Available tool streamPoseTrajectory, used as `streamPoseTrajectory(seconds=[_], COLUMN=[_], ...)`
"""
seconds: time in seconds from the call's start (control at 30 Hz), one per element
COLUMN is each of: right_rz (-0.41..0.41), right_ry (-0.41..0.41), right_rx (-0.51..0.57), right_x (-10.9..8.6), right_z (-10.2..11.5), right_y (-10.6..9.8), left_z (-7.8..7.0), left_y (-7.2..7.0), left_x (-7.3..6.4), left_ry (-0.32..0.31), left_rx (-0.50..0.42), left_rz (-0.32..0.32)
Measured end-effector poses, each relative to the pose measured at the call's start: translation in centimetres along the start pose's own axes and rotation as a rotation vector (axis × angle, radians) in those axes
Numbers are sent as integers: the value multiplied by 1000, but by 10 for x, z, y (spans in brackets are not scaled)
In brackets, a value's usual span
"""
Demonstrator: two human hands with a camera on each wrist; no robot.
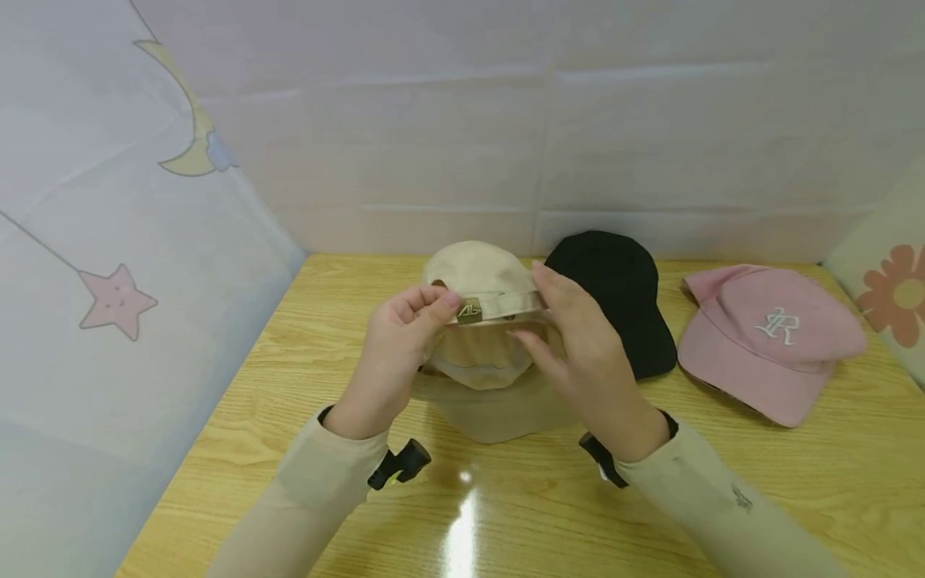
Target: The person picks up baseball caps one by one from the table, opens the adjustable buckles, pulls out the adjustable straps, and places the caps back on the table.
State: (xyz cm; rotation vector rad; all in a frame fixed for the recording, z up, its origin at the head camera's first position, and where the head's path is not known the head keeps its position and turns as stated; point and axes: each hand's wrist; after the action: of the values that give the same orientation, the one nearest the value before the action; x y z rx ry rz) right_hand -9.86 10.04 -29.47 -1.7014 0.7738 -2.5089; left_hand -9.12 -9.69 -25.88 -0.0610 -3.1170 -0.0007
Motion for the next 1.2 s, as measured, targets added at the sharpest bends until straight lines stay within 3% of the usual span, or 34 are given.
streamPoseTrajectory(seconds=[0.17, 0.27, 0.33, 0.4, 0.5, 0.57, 0.63, 0.73, 0.87, 1.1, 1.2], right_rz=[12, 6, 13, 21, 34, 38, 39, 38, 34, 43, 46], right_ry=[14, 29, 45, 65, 91, 100, 100, 95, 93, 93, 86], right_rx=[-22, -39, -50, -54, -57, -58, -59, -61, -45, -25, -16], right_x=[-2, -2, -1, -1, 0, 1, 1, 1, 1, 0, 0], right_z=[-1, -1, -2, -3, -5, -5, -5, -6, -5, -4, -4], right_y=[4, 3, 2, 1, 0, 0, -1, -2, -5, -8, -8], left_z=[-3, -4, -3, -2, 0, 0, 0, -1, 0, -1, -1], left_y=[2, 0, -1, -4, -7, -8, -9, -10, -11, -11, -8], left_x=[-4, -6, -6, -4, 2, 6, 10, 13, 16, 18, 17], left_ry=[26, 133, 308, 553, 933, 1095, 1187, 1255, 1325, 1373, 1393], left_rx=[91, 270, 454, 655, 852, 912, 951, 987, 1037, 1135, 1152], left_rz=[49, 62, 43, 2, -55, -21, 29, 91, 129, 152, 129])
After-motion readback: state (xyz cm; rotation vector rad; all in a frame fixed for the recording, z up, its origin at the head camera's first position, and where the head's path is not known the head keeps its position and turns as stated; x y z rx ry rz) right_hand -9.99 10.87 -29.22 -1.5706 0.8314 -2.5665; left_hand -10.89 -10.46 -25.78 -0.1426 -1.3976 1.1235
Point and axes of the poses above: each hand's wrist, its own x-axis towards the middle knuckle, its own y-axis out of the palm, z = x × y, and after that the axes turned 7 degrees about x, right-handed
